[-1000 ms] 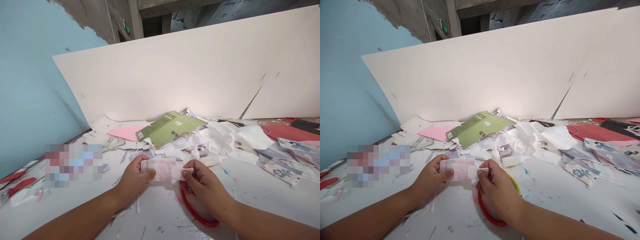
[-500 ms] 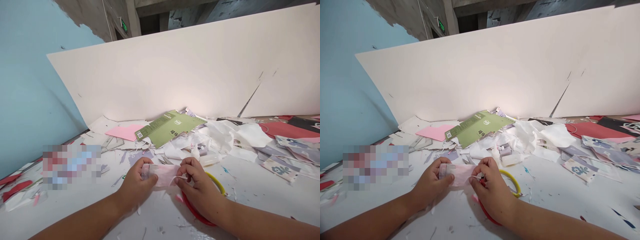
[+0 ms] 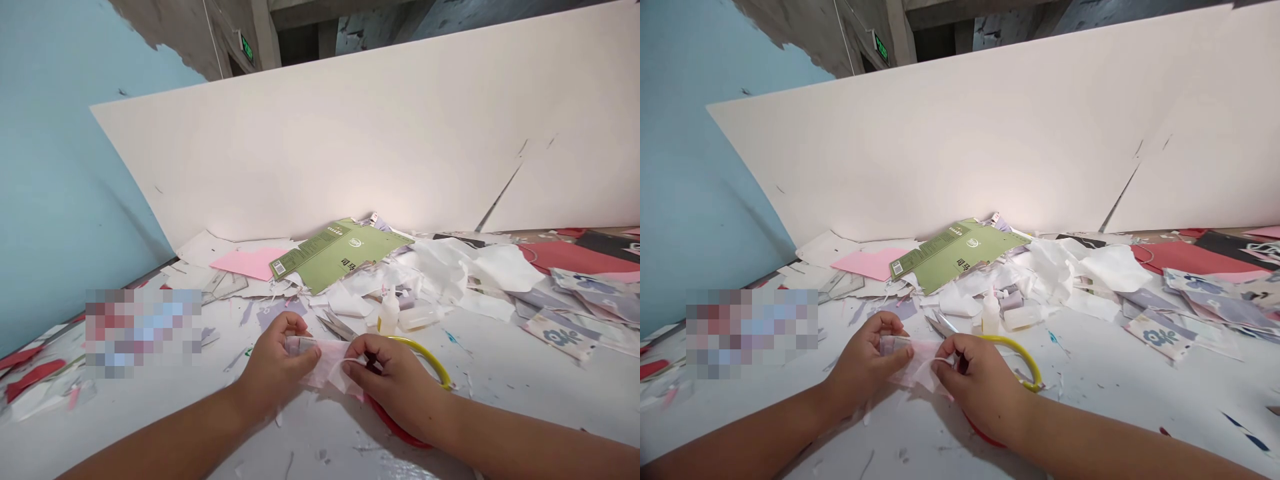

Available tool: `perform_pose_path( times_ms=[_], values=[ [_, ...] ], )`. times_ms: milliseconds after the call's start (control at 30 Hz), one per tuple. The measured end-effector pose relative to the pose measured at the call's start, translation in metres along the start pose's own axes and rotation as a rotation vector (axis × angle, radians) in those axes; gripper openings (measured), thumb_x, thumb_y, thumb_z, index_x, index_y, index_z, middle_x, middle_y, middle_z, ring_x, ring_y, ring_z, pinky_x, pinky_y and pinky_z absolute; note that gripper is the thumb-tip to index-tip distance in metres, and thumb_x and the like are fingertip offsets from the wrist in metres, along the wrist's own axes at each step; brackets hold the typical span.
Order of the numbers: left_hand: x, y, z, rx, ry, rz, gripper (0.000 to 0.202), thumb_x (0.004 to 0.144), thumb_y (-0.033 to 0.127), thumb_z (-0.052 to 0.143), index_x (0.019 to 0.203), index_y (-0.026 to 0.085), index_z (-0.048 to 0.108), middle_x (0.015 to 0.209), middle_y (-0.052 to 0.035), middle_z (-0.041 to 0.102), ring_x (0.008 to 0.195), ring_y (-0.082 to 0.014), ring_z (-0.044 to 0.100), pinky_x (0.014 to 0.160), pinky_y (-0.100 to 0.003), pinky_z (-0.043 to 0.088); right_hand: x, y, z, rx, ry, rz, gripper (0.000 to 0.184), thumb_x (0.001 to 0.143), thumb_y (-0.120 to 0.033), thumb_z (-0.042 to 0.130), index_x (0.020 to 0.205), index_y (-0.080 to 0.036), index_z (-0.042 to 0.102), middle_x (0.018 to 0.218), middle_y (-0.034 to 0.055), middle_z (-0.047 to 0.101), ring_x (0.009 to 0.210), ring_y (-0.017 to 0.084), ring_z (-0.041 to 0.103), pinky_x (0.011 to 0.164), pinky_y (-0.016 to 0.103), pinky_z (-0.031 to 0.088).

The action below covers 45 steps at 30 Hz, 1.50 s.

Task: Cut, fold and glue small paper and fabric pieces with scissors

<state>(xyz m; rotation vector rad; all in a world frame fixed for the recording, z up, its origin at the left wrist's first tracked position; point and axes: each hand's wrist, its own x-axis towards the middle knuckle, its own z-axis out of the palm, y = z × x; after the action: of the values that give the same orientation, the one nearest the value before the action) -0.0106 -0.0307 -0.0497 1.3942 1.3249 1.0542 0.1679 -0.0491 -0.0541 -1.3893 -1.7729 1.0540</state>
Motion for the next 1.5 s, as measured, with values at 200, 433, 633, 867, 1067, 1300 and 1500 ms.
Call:
perform_pose_path(
  times_ms=[200, 433, 633, 867, 1067, 1300, 1500],
  values=[
    [0.001, -0.005, -0.002, 0.033, 0.015, 0.038, 0.025, 0.066, 0.025, 0.06, 0.082, 0.022, 0.04, 0.08, 0.0043, 0.048, 0.049, -0.0045, 0.043, 0.046, -0.018, 0.038, 0.001, 0.002, 0.0, 0.056, 0.001, -0.029, 0.01, 0.077, -0.03, 0.047, 0.072, -0.022, 0.05, 0.06, -0.0026, 0.054, 0.054, 0.012, 0.046, 0.053, 0.024, 0.037],
    [0.008, -0.008, -0.007, 0.069, 0.067, 0.068, 0.025, 0.067, 0.03, 0.06, 0.079, 0.022, 0.04, 0.071, 0.0057, 0.047, 0.048, -0.0063, 0.042, 0.045, -0.018, 0.036, 0.003, 0.005, -0.001, 0.013, 0.162, -0.175, 0.007, 0.076, -0.025, 0.048, 0.07, -0.022, 0.048, 0.087, 0.001, 0.053, 0.075, 0.015, 0.05, 0.068, 0.027, 0.04],
    [0.011, -0.01, -0.009, 0.089, 0.128, 0.096, 0.025, 0.065, 0.031, 0.062, 0.078, 0.022, 0.042, 0.068, 0.0059, 0.048, 0.046, -0.0065, 0.042, 0.046, -0.019, 0.036, 0.004, 0.007, -0.001, 0.029, 0.221, -0.195, 0.005, 0.076, -0.025, 0.048, 0.072, -0.022, 0.048, 0.101, 0.0018, 0.05, 0.087, 0.016, 0.049, 0.077, 0.03, 0.039],
    [0.006, -0.007, -0.001, 0.021, 0.145, 0.1, 0.026, 0.066, 0.033, 0.062, 0.077, 0.021, 0.042, 0.07, 0.0049, 0.048, 0.052, -0.0078, 0.045, 0.048, -0.02, 0.039, 0.002, 0.0, 0.003, 0.182, 0.128, -0.031, 0.015, 0.074, -0.035, 0.052, 0.067, -0.022, 0.051, 0.114, 0.0017, 0.042, 0.081, 0.015, 0.051, 0.07, 0.028, 0.044],
    [0.003, -0.008, 0.005, -0.148, 0.048, 0.059, 0.033, 0.063, 0.037, 0.065, 0.079, 0.021, 0.041, 0.073, 0.0041, 0.051, 0.054, -0.0091, 0.049, 0.048, -0.021, 0.041, 0.003, -0.004, 0.001, 0.245, 0.064, 0.083, 0.015, 0.074, -0.035, 0.051, 0.071, -0.021, 0.05, 0.073, -0.002, 0.052, 0.062, 0.012, 0.048, 0.057, 0.023, 0.041],
    [0.003, -0.01, 0.004, -0.151, 0.006, 0.049, 0.035, 0.063, 0.037, 0.066, 0.079, 0.021, 0.04, 0.07, 0.0043, 0.05, 0.053, -0.0084, 0.047, 0.046, -0.019, 0.039, 0.007, 0.003, 0.001, 0.18, 0.1, 0.1, 0.017, 0.072, -0.036, 0.053, 0.068, -0.02, 0.052, 0.059, -0.0043, 0.05, 0.055, 0.011, 0.044, 0.053, 0.022, 0.034],
    [0.0, -0.01, 0.003, -0.193, -0.054, 0.056, 0.031, 0.069, 0.04, 0.061, 0.083, 0.022, 0.041, 0.078, 0.0034, 0.05, 0.054, -0.0076, 0.048, 0.047, -0.02, 0.04, 0.005, 0.004, 0.003, 0.195, 0.134, 0.096, 0.016, 0.073, -0.035, 0.053, 0.069, -0.02, 0.052, 0.059, -0.0046, 0.05, 0.054, 0.011, 0.044, 0.053, 0.023, 0.035]
  ],
)
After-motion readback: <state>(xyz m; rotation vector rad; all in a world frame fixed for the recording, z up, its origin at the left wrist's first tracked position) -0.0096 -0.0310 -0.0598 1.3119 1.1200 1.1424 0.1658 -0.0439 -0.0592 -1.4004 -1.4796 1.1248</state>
